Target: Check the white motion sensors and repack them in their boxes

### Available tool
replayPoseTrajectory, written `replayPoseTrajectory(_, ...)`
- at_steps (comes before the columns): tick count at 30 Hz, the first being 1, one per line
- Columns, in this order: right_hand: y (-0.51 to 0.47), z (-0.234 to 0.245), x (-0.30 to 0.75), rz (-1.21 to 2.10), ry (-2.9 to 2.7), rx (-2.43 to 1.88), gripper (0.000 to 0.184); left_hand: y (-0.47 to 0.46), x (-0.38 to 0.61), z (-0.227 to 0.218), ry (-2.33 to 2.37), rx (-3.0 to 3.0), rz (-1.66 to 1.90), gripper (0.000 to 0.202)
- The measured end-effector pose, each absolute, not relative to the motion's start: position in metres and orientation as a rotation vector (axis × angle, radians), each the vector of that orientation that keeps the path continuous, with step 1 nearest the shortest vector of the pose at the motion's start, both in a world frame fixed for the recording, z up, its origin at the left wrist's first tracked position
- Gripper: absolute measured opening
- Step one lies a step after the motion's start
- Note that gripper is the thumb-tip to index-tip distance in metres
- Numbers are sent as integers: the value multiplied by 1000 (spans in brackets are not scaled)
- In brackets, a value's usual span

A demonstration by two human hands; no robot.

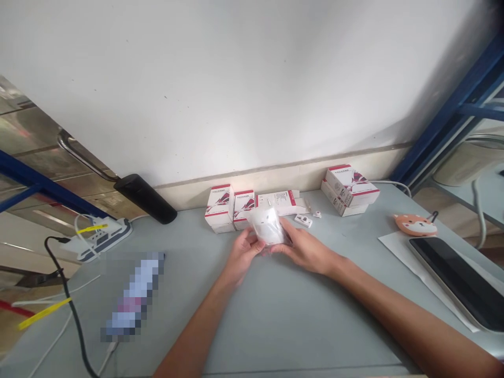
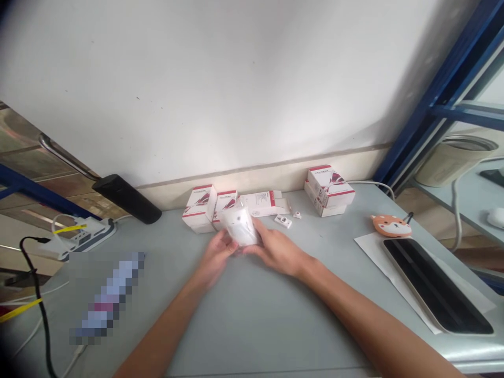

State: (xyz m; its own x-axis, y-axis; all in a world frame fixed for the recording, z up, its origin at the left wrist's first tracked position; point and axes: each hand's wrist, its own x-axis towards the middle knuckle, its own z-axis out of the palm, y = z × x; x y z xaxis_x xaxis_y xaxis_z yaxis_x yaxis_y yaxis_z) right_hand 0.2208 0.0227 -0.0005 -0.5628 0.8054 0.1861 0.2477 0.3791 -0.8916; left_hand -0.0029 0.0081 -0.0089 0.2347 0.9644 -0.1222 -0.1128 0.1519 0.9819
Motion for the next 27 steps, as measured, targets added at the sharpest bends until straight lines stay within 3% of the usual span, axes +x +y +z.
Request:
replayPoseTrajectory(8, 19, -3, 208, 1414, -1733, -786, 65, 9, -11, 1, 834, 950, 905, 46)
replayPoseTrajectory(12, 13, -2, 206, 1505, -1707, -745, 60, 6, -17, -3, 703, 876, 888, 52)
replayPoseTrajectory(22, 13, -2, 211, 1534, -1743, -842, 59, 6, -12, 2, 701, 858, 836, 44)
replayPoseTrajectory(27, 18, -7, 211, 1516, -1641, -953, 63, 6, -11, 2, 696, 859, 838, 51)
